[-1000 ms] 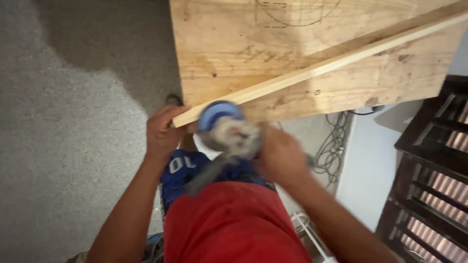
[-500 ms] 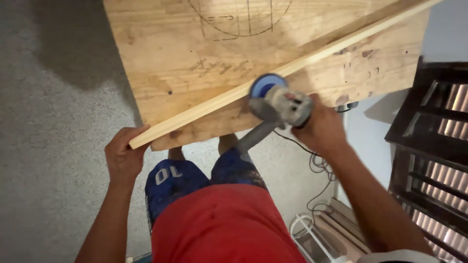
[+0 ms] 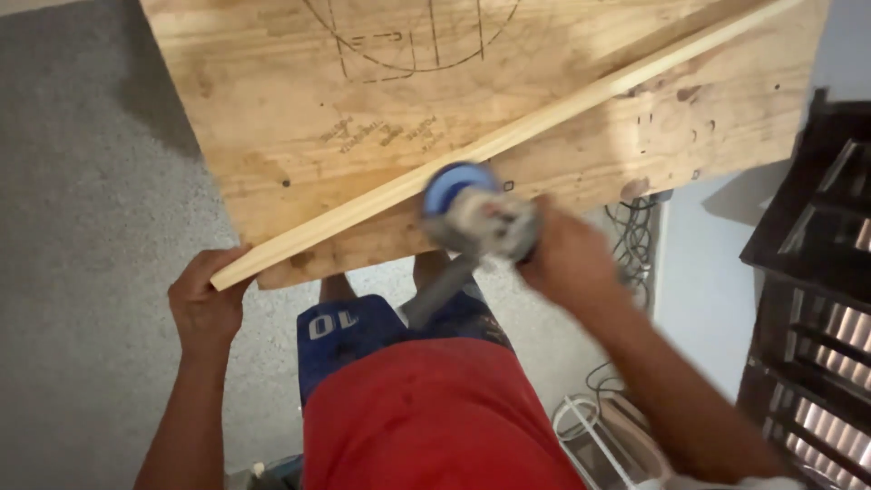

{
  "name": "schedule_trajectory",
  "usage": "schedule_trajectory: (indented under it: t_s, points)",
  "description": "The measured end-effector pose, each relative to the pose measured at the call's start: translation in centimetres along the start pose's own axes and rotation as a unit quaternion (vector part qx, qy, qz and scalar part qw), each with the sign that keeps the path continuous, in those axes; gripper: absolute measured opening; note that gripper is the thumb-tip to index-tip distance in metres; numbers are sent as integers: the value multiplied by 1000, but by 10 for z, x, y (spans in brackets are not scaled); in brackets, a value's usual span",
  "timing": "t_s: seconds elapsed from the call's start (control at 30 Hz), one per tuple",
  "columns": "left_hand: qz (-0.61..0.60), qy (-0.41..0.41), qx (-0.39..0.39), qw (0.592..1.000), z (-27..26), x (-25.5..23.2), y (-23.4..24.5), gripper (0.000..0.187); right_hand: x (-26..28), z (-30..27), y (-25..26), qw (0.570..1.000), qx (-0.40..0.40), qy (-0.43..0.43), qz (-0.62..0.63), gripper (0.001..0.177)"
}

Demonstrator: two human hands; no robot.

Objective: Sanding thin wooden strips using a handheld angle grinder with a sanding disc on a workbench.

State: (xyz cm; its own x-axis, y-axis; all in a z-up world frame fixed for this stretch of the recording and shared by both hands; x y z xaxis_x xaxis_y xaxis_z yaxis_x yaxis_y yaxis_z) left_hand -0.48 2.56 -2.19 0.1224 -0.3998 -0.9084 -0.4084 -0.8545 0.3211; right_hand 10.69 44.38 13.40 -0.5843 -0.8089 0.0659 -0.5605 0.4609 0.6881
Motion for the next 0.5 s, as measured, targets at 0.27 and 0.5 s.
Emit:
schedule_trajectory:
  t_s: [0.27, 0.5]
  points:
    - [21, -30, -8, 999, 0, -3, 2, 31, -15, 13, -3, 998, -51, 26, -23, 41]
    - [18, -21, 6, 1000, 1, -8, -1, 33, -115, 37, 72, 986, -88, -141, -7, 60]
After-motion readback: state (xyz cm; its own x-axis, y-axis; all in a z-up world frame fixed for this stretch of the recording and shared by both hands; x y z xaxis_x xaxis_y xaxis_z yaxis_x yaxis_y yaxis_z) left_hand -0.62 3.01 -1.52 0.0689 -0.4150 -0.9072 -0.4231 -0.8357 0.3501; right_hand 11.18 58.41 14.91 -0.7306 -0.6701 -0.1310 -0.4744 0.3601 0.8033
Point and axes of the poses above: each hand's wrist, its own z-axis towards the middle knuckle, its own y-axis out of the back of the hand, x = y × z, the point moved 4 cm from there along z, towards the middle knuckle, and after that the axes turned 2 degrees about y, right-handed, at the moved point
